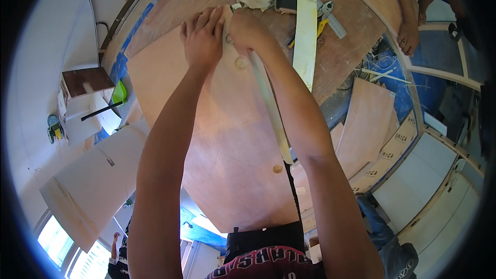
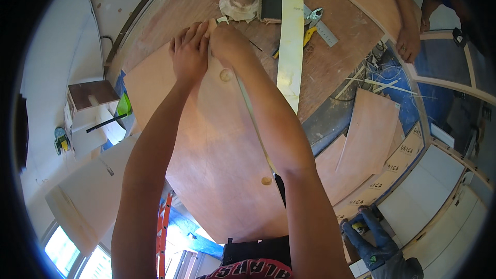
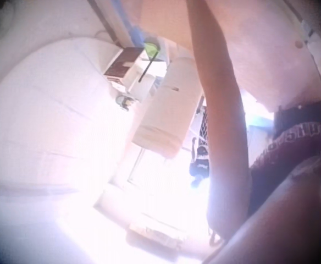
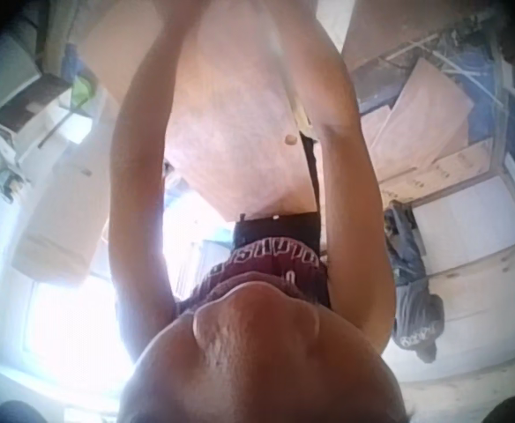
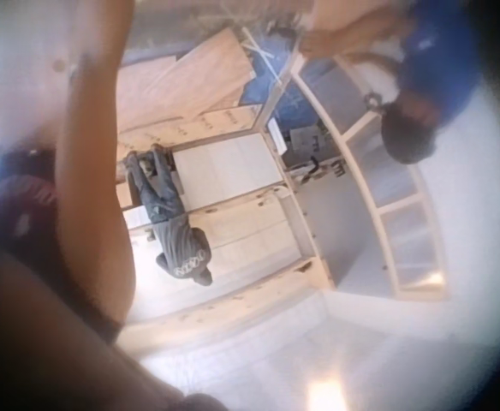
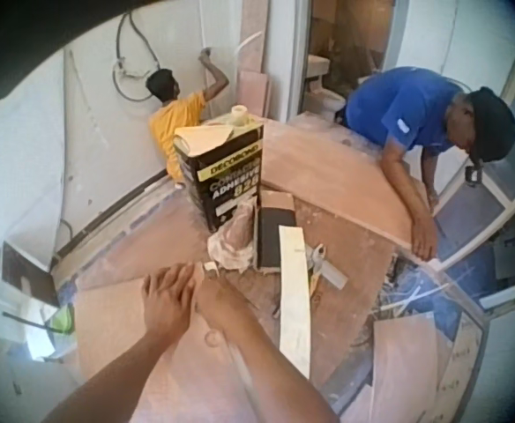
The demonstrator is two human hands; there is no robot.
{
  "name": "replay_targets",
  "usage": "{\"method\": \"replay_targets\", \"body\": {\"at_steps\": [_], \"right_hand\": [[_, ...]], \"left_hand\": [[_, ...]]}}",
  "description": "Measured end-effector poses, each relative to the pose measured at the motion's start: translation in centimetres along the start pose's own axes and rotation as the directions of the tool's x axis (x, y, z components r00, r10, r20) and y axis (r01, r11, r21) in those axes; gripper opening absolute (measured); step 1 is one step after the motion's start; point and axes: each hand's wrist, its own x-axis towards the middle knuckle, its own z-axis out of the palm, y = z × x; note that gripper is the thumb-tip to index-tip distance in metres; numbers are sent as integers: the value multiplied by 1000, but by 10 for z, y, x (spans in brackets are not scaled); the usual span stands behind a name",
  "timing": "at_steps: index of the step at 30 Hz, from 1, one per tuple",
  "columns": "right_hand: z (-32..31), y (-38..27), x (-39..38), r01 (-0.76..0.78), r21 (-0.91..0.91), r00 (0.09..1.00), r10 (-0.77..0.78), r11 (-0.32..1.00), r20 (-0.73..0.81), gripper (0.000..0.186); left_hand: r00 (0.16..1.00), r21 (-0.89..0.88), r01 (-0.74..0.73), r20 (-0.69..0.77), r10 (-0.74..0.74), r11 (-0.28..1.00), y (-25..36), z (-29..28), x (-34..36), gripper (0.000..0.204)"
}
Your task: The person uses a utility knife to score and cut a strip of laminate or thin wood veneer along the edge of a curved wooden board, then peels the excess strip away.
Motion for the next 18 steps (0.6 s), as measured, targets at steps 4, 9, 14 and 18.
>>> {"method": "replay_targets", "body": {"at_steps": [4,9,14,18], "right_hand": [[-9,-27,-33,-191,291,974,218,937,-64,34],[-30,-24,-55,-254,312,963,209,916,172,30],[-35,-29,-64,-257,365,966,224,895,131,27],[-28,-28,-71,-146,308,988,151,940,7,27]], "left_hand": [[1000,36,21,21,-22,999,-8,1,-5,41],[999,36,27,35,-28,999,-5,-2,-2,42],[1000,30,13,0,-13,999,-6,3,-4,42],[1000,38,0,0,0,999,-9,8,-3,42]]}}
